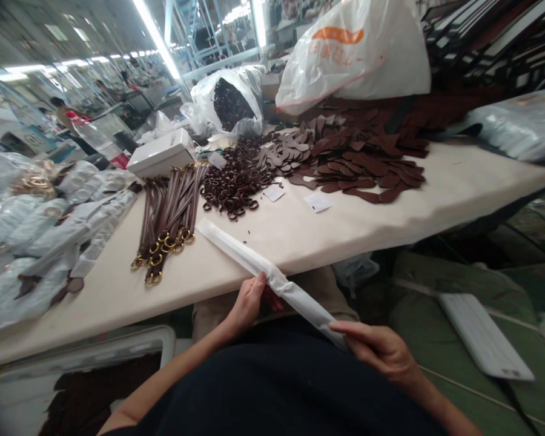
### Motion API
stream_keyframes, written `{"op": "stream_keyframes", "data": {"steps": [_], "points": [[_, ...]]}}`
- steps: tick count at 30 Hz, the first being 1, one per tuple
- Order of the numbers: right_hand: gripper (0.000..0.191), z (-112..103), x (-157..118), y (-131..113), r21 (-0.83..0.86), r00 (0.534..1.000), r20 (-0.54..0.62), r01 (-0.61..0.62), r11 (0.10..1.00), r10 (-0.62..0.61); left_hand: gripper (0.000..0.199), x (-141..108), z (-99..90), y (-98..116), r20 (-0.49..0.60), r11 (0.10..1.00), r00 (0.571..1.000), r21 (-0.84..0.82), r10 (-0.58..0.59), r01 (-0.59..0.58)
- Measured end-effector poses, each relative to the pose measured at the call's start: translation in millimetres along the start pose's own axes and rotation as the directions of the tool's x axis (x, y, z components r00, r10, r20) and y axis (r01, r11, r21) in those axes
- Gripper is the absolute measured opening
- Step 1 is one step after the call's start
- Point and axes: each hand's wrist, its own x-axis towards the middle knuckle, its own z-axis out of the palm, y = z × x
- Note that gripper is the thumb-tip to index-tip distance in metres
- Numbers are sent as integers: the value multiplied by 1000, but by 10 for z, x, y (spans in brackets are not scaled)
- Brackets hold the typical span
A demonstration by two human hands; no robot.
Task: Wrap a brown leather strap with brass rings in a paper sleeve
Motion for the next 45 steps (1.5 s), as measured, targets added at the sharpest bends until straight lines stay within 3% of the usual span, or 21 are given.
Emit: {"op": "stream_keyframes", "data": {"steps": [3,7,11,13,15,18,21,27,30,32,34,37,40,42,45], "points": [[48,96,105,-71,40,1000,-14,24,999,-23,80,-53,43,-43,134,999,990,35,-35,31],[45,239,343,-240,53,1000,21,9,999,-11,85,-110,99,-69,365,992,928,117,-80,39],[51,238,556,-471,238,973,231,-31,971,-26,76,-123,124,12,425,997,902,44,-76,63],[65,174,625,-590,325,916,392,-50,944,-86,72,-116,108,47,431,992,898,-40,-89,118],[71,122,693,-692,306,881,457,-28,952,-121,68,-104,80,50,434,979,895,-113,-107,172],[39,135,835,-784,108,934,324,122,987,-151,65,-80,50,5,433,970,893,-141,-119,197],[35,230,1004,-815,-20,959,226,182,983,-173,64,-55,45,-44,397,962,907,-163,-138,218],[51,326,1223,-825,130,929,369,-41,991,-10,58,-62,7,-62,379,927,912,-259,-159,269],[60,344,1275,-806,147,846,525,-203,968,97,58,-95,-14,-47,425,921,886,-240,-185,307],[63,411,1305,-774,179,769,627,-296,938,123,56,-114,-15,-31,465,914,863,-230,-199,335],[65,533,1334,-730,255,724,679,-389,885,123,55,-126,-14,-15,489,902,850,-249,-197,352],[63,733,1372,-675,393,761,637,-459,797,125,54,-148,-61,3,508,892,841,-273,-185,361],[54,774,1376,-699,451,813,576,-404,796,86,49,-191,-224,27,534,917,820,-186,-206,352],[51,674,1343,-775,441,817,576,-307,843,-4,54,-219,-390,71,481,927,855,-195,-195,322],[51,432,1250,-942,387,761,626,-114,915,-170,77,-216,-651,216,229,872,972,-465,-47,151]]}}
